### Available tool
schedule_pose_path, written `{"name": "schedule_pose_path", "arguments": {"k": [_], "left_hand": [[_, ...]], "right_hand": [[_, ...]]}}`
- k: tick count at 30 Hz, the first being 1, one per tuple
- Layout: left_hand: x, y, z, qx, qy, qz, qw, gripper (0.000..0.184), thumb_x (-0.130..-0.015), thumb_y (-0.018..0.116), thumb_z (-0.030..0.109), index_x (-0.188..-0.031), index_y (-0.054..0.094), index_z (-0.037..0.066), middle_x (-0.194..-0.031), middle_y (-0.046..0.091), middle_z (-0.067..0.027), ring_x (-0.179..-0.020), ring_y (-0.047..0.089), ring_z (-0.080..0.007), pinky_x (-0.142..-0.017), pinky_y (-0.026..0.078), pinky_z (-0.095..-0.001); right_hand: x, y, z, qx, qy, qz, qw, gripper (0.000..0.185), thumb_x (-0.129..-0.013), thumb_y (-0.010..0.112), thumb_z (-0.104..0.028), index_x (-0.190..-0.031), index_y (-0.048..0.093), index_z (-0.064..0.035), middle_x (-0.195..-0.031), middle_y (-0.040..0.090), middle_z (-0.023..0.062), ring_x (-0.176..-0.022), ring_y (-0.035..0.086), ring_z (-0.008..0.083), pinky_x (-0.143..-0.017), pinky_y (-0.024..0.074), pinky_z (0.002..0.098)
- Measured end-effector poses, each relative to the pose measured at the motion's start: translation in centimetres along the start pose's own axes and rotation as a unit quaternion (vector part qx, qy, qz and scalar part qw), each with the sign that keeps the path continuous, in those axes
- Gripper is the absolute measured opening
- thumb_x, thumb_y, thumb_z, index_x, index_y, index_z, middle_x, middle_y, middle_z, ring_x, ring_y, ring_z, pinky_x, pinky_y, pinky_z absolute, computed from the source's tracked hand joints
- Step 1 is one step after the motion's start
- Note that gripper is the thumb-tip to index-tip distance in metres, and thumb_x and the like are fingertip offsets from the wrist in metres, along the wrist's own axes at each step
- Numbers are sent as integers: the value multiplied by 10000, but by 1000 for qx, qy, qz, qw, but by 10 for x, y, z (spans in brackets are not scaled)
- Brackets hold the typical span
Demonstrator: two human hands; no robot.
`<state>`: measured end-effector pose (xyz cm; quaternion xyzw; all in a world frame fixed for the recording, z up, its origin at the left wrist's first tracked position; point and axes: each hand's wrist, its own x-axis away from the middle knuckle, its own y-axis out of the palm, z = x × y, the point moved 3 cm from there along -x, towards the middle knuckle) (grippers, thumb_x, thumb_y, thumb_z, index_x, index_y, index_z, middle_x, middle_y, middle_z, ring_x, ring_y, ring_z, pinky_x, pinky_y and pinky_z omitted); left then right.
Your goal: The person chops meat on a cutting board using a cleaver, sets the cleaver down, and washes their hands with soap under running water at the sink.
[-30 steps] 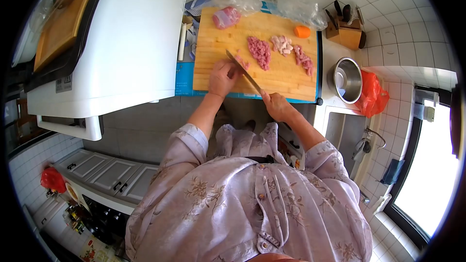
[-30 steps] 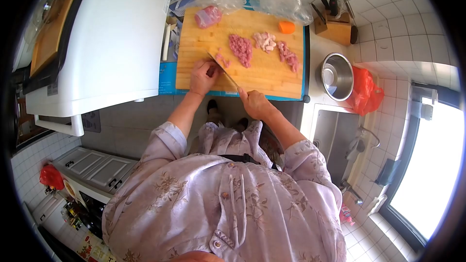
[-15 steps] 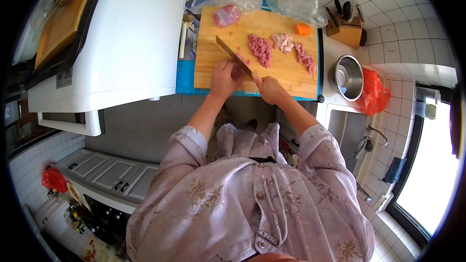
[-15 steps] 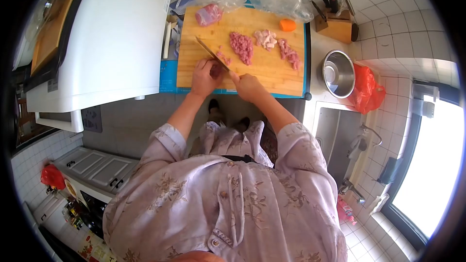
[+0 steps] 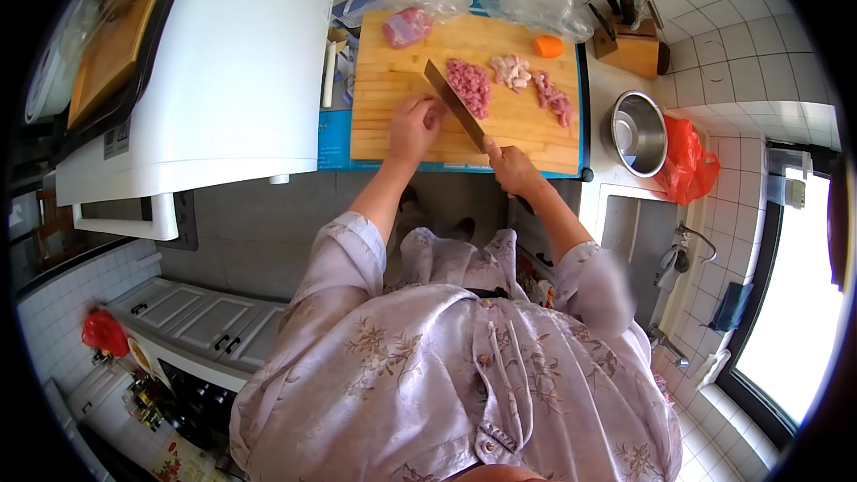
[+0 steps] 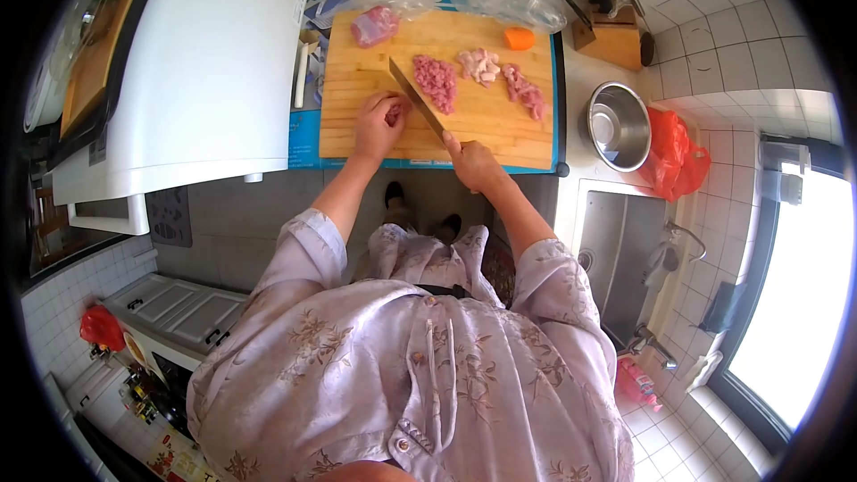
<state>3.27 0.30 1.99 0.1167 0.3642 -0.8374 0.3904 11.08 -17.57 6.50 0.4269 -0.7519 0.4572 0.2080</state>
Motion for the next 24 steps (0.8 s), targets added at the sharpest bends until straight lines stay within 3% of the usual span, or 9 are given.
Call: {"name": "schedule_pose_path", "arguments": {"k": [2, 6, 10, 24], "left_hand": [[1, -5, 9, 1, 36, 27, 999, 197, -630, 680, 30, -815, 620, 62, -862, 604, -65, -853, 561, -260, -737, 459, -352], [1, -10, 10, 24, 25, 44, 998, 189, -638, 685, 38, -818, 630, 65, -869, 611, -57, -854, 562, -260, -742, 457, -354], [1, -5, 5, 18, 32, 0, 999, 145, -663, 688, 37, -799, 649, 69, -867, 627, -56, -827, 581, -242, -725, 478, -319], [3, -1, 1, 20, 20, -2, 1000, 125, -660, 676, 37, -769, 627, 71, -837, 604, -71, -827, 560, -274, -719, 462, -355]], "right_hand": [[3, -1, -2, -16, -3, -3, 1000, 751, -873, 286, -596, -826, 597, 85, -726, 585, 287, -559, 602, 362, -608, 498, 413], [1, 4, 0, -24, -31, 16, 999, 737, -881, 292, -581, -819, 594, 89, -770, 586, 300, -719, 594, 411, -708, 462, 443], [4, 3, 1, 5, -90, 55, 994, 702, -906, 279, -534, -816, 592, 88, -821, 580, 318, -889, 540, 460, -803, 406, 464], [18, 2, -3, 47, -93, 35, 994, 615, -922, 288, -474, -908, 588, 62, -896, 557, 331, -939, 510, 464, -829, 399, 463]]}}
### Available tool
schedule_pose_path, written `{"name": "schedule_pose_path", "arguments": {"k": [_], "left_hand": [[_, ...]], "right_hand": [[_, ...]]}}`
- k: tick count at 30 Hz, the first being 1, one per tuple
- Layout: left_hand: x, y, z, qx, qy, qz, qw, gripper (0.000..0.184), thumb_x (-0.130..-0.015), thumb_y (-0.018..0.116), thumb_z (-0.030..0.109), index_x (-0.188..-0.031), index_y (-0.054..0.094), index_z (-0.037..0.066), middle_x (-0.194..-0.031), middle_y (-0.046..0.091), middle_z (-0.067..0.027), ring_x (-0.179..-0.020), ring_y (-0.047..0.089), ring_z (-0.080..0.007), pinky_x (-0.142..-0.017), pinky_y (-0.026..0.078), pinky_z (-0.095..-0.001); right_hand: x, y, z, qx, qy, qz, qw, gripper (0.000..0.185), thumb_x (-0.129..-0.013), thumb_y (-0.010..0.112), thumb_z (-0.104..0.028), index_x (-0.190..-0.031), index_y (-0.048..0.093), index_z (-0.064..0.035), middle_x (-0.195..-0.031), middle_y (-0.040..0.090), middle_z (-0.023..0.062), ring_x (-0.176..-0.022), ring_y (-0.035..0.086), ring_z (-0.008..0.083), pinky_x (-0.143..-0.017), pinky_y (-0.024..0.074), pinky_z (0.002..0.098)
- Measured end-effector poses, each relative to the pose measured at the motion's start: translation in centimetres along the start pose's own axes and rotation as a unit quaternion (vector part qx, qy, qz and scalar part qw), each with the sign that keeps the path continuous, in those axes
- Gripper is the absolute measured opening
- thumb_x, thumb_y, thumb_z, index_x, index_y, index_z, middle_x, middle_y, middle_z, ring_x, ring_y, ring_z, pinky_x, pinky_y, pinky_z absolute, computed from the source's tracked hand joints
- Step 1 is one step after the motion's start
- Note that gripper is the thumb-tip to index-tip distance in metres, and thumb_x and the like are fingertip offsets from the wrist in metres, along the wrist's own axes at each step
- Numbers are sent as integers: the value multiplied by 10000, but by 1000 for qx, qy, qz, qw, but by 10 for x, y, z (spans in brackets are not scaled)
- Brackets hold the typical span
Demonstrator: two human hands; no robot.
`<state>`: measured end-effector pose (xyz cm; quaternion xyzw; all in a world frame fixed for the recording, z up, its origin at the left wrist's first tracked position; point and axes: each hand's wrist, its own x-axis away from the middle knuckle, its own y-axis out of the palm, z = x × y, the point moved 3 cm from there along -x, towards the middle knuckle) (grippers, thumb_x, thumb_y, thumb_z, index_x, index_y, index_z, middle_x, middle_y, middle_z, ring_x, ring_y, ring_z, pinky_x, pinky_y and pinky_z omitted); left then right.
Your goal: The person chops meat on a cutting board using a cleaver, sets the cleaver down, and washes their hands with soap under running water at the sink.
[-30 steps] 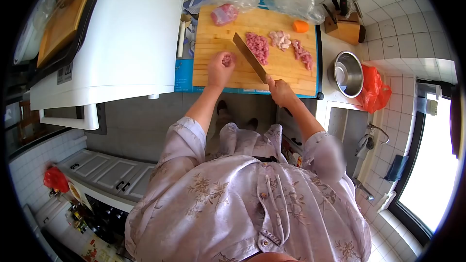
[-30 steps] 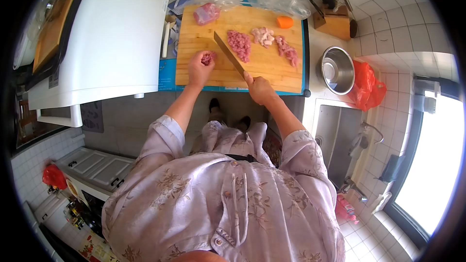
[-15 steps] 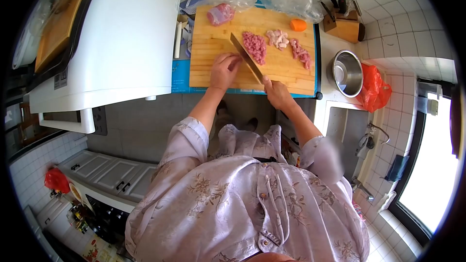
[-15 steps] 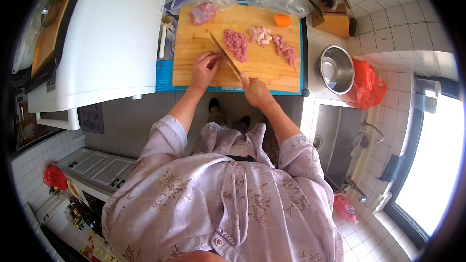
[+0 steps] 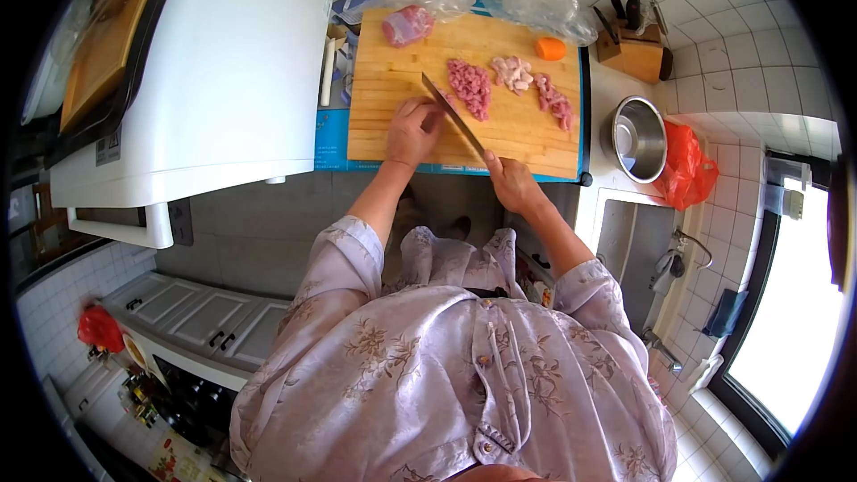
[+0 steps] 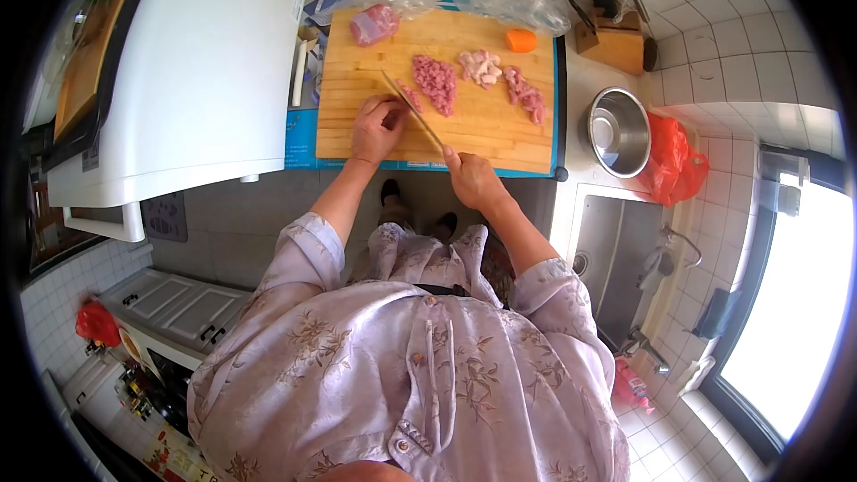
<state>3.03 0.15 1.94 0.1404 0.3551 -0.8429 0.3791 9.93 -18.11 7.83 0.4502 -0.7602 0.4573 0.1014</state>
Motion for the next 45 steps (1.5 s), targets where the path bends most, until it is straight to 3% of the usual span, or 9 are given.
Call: {"name": "schedule_pose_path", "arguments": {"k": [11, 14, 16, 20, 24, 27, 32, 40, 45], "left_hand": [[2, 2, -3, 0, -13, -31, 999, 119, -657, 659, 9, -761, 615, 48, -854, 601, -85, -800, 557, -282, -700, 464, -352], [1, 4, -4, -2, 5, -28, 1000, 147, -623, 652, -3, -746, 598, 57, -809, 587, -85, -792, 550, -289, -695, 469, -355], [3, 5, -6, 7, 0, -28, 1000, 155, -614, 645, -13, -744, 594, 52, -806, 586, -87, -785, 550, -290, -690, 470, -356], [2, 4, -5, 1, 23, -14, 1000, 155, -608, 631, -30, -736, 582, 42, -805, 586, -95, -774, 552, -292, -679, 473, -359], [3, 4, -5, 4, 12, -16, 1000, 149, -630, 655, -15, -754, 589, 35, -818, 588, -92, -764, 549, -281, -667, 462, -349], [4, 5, -8, 19, -8, -18, 1000, 143, -643, 660, -8, -763, 596, 38, -830, 590, -94, -776, 552, -281, -673, 463, -340], [1, -7, 7, -26, -8, 85, 996, 165, -654, 688, 56, -802, 615, 54, -849, 595, -82, -791, 555, -282, -700, 462, -372], [3, -6, 0, -17, -12, 21, 1000, 166, -651, 709, 87, -788, 617, 65, -803, 598, -76, -783, 556, -271, -704, 450, -358], [4, -5, -2, -22, -18, 21, 999, 165, -641, 717, 76, -772, 616, 64, -821, 611, -71, -760, 560, -273, -669, 462, -348]], "right_hand": [[-4, -2, -8, 39, 1, -12, 999, 632, -927, 260, -470, -923, 585, 71, -935, 553, 333, -940, 510, 469, -843, 403, 479], [-32, 8, -12, 50, 11, -57, 997, 545, -936, 278, -395, -1058, 525, 75, -886, 571, 317, -865, 547, 459, -807, 428, 477], [-59, 20, -30, 244, -218, -26, 945, 422, -924, 316, -263, -1217, 410, 26, -844, 583, 286, -784, 576, 433, -751, 454, 471], [-69, 26, -31, 249, -241, 8, 938, 429, -890, 341, -162, -1300, 313, -39, -842, 586, 257, -761, 584, 408, -715, 467, 464], [-14, 8, -5, 104, -103, 21, 989, 514, -937, 292, -401, -1004, 558, 34, -830, 572, 292, -841, 544, 449, -740, 424, 478], [-4, 1, 17, 57, 3, 23, 998, 620, -922, 277, -487, -878, 585, 49, -812, 565, 303, -868, 535, 456, -770, 410, 466], [3, -3, 12, 12, -8, 23, 1000, 606, -926, 291, -482, -882, 572, 53, -790, 563, 297, -847, 538, 447, -753, 416, 446], [9, 1, 1, 10, -59, 51, 997, 574, -929, 307, -453, -899, 568, 57, -831, 574, 296, -873, 535, 450, -753, 417, 453], [6, -3, 1, 42, 11, -18, 999, 599, -917, 287, -473, -954, 588, 43, -932, 573, 301, -946, 517, 456, -838, 409, 468]]}}
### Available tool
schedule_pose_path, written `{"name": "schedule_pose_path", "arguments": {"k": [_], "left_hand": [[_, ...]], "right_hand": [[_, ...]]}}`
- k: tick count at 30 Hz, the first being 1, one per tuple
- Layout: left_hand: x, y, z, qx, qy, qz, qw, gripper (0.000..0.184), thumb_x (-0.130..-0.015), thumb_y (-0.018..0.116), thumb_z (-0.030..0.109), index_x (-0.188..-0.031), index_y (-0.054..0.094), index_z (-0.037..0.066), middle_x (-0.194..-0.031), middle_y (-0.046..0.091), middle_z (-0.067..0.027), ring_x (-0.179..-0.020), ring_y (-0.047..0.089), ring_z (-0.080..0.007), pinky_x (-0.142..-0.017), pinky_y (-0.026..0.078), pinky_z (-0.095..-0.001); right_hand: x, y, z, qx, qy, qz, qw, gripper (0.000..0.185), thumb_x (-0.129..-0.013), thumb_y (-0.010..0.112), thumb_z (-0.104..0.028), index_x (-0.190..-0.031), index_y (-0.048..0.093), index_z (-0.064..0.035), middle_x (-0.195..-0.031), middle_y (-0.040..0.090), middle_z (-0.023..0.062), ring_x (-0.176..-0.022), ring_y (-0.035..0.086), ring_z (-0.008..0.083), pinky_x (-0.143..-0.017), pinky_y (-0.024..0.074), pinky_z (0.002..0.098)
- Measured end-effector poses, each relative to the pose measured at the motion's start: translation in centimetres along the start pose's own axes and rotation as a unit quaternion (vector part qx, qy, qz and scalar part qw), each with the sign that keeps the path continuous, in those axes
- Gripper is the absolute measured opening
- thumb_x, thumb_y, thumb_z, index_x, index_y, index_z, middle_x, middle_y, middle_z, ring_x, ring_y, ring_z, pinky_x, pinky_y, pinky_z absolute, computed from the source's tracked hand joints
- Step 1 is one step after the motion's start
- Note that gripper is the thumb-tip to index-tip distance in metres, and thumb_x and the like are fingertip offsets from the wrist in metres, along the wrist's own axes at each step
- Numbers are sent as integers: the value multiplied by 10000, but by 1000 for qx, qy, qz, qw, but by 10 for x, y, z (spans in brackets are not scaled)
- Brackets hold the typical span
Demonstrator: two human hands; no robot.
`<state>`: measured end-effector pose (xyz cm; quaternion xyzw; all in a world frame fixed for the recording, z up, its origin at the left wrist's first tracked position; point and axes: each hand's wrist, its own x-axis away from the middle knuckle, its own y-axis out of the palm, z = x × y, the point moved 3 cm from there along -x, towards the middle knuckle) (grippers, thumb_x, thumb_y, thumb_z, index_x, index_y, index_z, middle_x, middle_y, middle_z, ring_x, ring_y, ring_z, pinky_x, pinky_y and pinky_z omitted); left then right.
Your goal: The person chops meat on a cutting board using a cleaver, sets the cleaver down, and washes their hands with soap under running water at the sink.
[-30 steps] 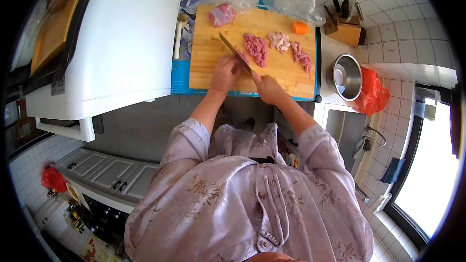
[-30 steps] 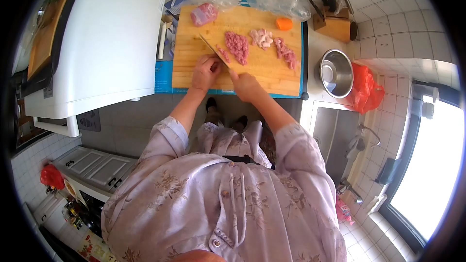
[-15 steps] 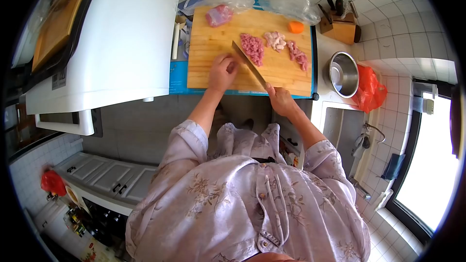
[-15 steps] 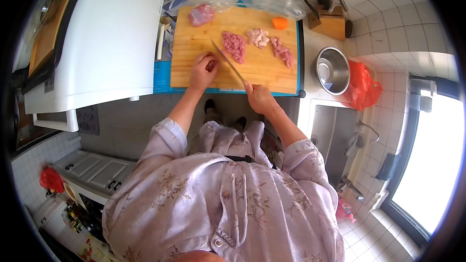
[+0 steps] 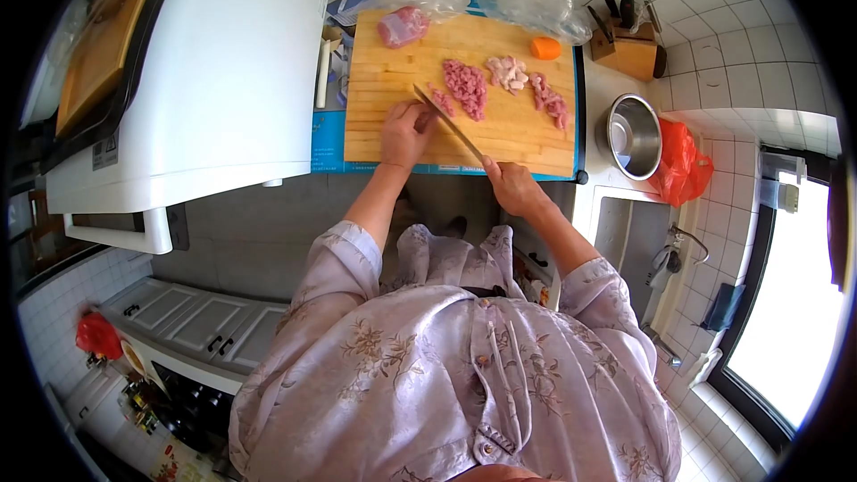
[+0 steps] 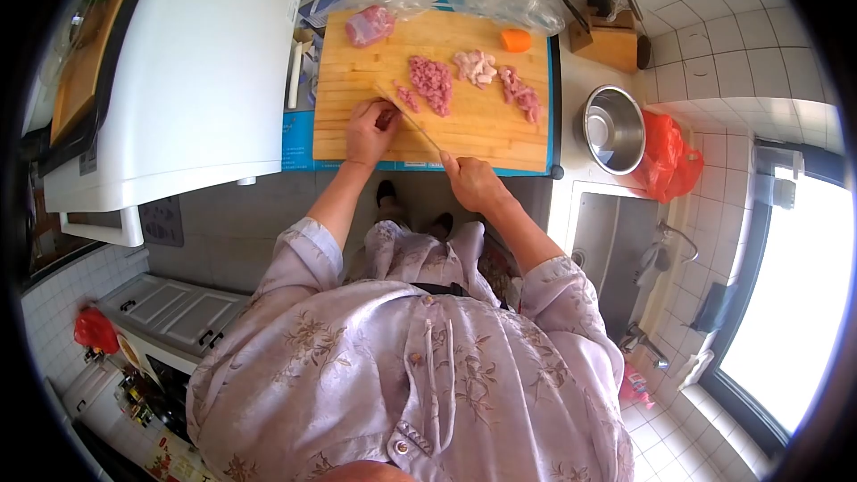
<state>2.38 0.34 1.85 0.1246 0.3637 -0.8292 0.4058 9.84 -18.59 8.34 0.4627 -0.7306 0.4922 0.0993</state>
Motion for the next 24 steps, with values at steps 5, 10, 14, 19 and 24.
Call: {"name": "schedule_pose_path", "arguments": {"k": [5, 10, 14, 19, 24], "left_hand": [[0, 1, -2, -2, -3, -17, 1000, 165, -627, 707, 62, -761, 612, 63, -790, 598, -72, -760, 553, -273, -663, 462, -353], [2, 3, -3, 8, 0, -27, 1000, 189, -607, 683, 23, -766, 585, 51, -799, 587, -89, -784, 549, -286, -689, 465, -363], [1, 3, -2, 35, -10, -22, 999, 184, -594, 659, -2, -749, 574, 49, -792, 583, -91, -782, 544, -286, -676, 467, -364], [0, 2, -3, 11, -1, -31, 999, 176, -598, 654, -2, -743, 569, 49, -781, 576, -93, -755, 542, -288, -662, 466, -364], [1, -1, 4, 33, 2, -9, 999, 177, -619, 666, 10, -770, 581, 46, -798, 582, -96, -746, 552, -286, -653, 471, -353]], "right_hand": [[-1, -4, -3, 1, 0, -14, 1000, 591, -917, 305, -465, -933, 589, 53, -900, 566, 324, -927, 520, 465, -821, 417, 470], [-20, 6, -6, 25, -18, -26, 999, 507, -929, 312, -401, -1006, 570, 29, -836, 571, 321, -860, 539, 467, -778, 436, 469], [-61, 12, -50, 107, -155, 6, 982, 482, -936, 284, -378, -998, 548, 20, -792, 578, 292, -814, 546, 458, -723, 443, 470], [-41, 22, -11, 81, -116, 37, 989, 576, -934, 246, -447, -865, 578, 19, -817, 571, 304, -862, 535, 460, -744, 418, 485], [-3, 2, 17, 24, -7, 13, 1000, 648, -919, 253, -497, -834, 599, 44, -873, 570, 318, -910, 525, 467, -810, 402, 483]]}}
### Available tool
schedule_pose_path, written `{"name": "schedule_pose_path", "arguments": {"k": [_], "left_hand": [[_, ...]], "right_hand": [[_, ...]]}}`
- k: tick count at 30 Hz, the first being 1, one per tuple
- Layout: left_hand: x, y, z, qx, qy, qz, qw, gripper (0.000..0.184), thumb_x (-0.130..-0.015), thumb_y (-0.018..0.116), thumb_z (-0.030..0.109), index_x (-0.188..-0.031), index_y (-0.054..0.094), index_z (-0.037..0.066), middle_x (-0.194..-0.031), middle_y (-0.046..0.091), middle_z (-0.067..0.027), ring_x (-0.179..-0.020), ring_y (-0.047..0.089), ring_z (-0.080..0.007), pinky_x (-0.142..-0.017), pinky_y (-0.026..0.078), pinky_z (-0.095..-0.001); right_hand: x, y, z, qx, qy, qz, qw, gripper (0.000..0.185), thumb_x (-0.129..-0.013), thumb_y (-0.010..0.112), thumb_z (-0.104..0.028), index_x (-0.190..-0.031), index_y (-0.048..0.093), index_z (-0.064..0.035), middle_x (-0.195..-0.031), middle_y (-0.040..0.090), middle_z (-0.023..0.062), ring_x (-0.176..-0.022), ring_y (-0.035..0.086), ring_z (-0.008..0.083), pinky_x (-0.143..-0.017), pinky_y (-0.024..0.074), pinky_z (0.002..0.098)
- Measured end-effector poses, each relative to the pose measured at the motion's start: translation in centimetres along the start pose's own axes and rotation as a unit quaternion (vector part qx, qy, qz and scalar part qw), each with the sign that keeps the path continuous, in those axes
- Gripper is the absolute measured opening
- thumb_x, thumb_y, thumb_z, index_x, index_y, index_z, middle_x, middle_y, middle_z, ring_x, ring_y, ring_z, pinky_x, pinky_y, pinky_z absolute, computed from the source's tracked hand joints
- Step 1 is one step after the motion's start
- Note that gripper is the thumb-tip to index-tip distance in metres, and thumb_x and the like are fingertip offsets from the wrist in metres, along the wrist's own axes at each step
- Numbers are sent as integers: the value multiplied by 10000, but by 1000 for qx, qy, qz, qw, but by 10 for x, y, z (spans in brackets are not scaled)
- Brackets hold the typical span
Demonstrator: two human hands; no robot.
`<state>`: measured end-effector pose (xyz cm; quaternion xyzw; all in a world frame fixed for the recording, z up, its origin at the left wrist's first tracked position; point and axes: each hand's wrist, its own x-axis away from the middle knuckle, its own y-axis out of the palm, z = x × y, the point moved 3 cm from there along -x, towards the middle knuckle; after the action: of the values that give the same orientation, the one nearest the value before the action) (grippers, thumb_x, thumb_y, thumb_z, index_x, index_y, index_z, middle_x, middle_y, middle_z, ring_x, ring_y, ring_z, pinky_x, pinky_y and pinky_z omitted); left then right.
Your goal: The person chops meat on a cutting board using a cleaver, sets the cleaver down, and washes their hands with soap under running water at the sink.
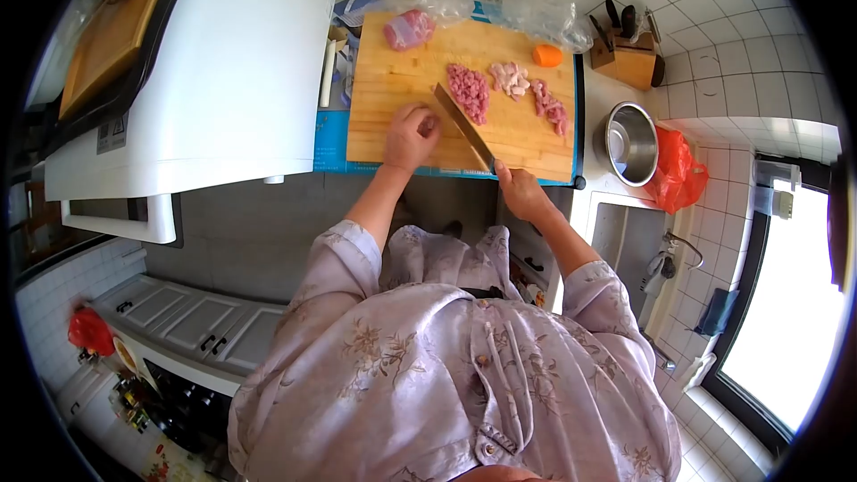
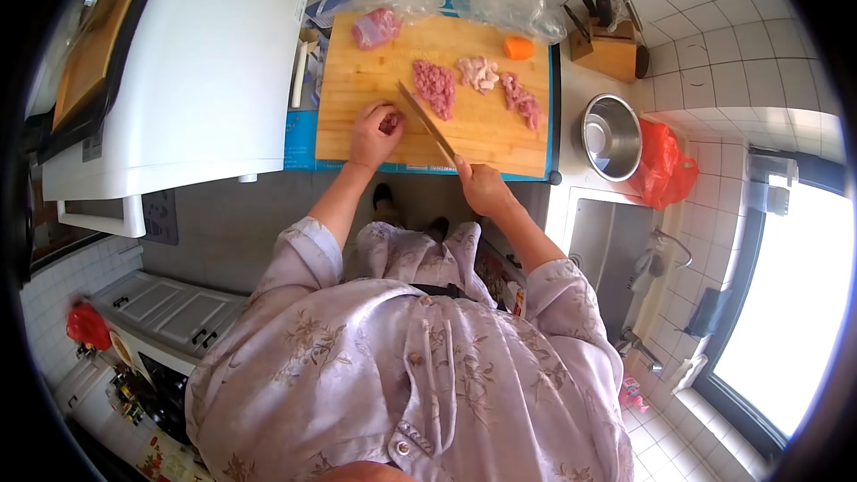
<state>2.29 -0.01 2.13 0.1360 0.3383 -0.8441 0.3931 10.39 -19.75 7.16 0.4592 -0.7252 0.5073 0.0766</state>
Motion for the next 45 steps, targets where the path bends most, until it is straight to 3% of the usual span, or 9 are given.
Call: {"name": "schedule_pose_path", "arguments": {"k": [2, 11, 24, 26, 29, 32, 34, 37, 45], "left_hand": [[-1, -8, 9, 89, -70, 57, 992, 167, -639, 686, 30, -782, 601, 49, -821, 596, -89, -769, 565, -280, -660, 477, -346], [0, -6, -2, 4, -8, 31, 999, 153, -641, 704, 50, -767, 618, 65, -810, 606, -75, -785, 570, -277, -695, 473, -351], [2, 2, -13, -26, 3, 6, 1000, 130, -635, 684, 37, -743, 616, 57, -829, 613, -81, -756, 573, -267, -653, 483, -339], [2, 3, -11, -20, -17, -2, 1000, 133, -621, 675, 35, -713, 581, 58, -789, 591, -94, -770, 553, -301, -682, 467, -380], [3, 2, -14, -2, -30, -18, 999, 136, -615, 651, 11, -723, 583, 57, -793, 586, -100, -767, 551, -304, -681, 467, -377], [3, 2, -12, -33, -15, -9, 999, 146, -617, 657, 10, -738, 585, 51, -800, 581, -107, -763, 551, -304, -672, 471, -373], [3, 4, -13, -14, -26, -1, 1000, 154, -617, 662, 11, -748, 589, 50, -808, 581, -108, -767, 554, -304, -670, 474, -370], [1, -1, -6, 5, -24, 23, 999, 167, -624, 671, 19, -772, 599, 50, -823, 584, -106, -776, 561, -300, -668, 479, -362], [4, -9, -4, 19, -20, 49, 998, 156, -651, 692, 54, -787, 617, 60, -853, 602, -85, -804, 567, -279, -705, 476, -353]], "right_hand": [[3, -4, -2, -39, 32, -11, 999, 642, -921, 262, -489, -846, 586, 60, -844, 568, 318, -898, 526, 468, -799, 403, 479], [5, 2, -10, -33, -48, 20, 998, 538, -929, 327, -428, -873, 564, 52, -781, 568, 294, -821, 531, 466, -718, 415, 464], [-19, 7, -21, 27, -27, -8, 999, 523, -931, 322, -408, -883, 586, 41, -823, 575, 308, -835, 543, 469, -735, 433, 482], [-49, 18, -40, 180, -224, -19, 958, 444, -952, 265, -317, -1193, 441, 11, -841, 582, 279, -831, 558, 445, -768, 447, 470], [-67, 3, -83, 183, -179, -72, 964, 418, -954, 253, -269, -1255, 369, -4, -813, 583, 262, -814, 561, 443, -754, 454, 466], [-57, 20, -42, 148, -217, -16, 965, 467, -948, 259, -340, -1175, 462, 14, -867, 585, 277, -823, 558, 449, -767, 445, 472], [-27, 6, -26, 26, -11, -33, 999, 555, -931, 275, -432, -1019, 560, 36, -891, 577, 305, -851, 551, 455, -776, 429, 481], [-6, -1, -1, -1, -2, -28, 1000, 633, -910, 288, -501, -877, 597, 51, -890, 567, 323, -892, 540, 455, -795, 411, 478], [6, -4, -18, -28, 1, -25, 999, 621, -913, 295, -490, -895, 593, 54, -882, 571, 319, -920, 529, 458, -814, 412, 468]]}}
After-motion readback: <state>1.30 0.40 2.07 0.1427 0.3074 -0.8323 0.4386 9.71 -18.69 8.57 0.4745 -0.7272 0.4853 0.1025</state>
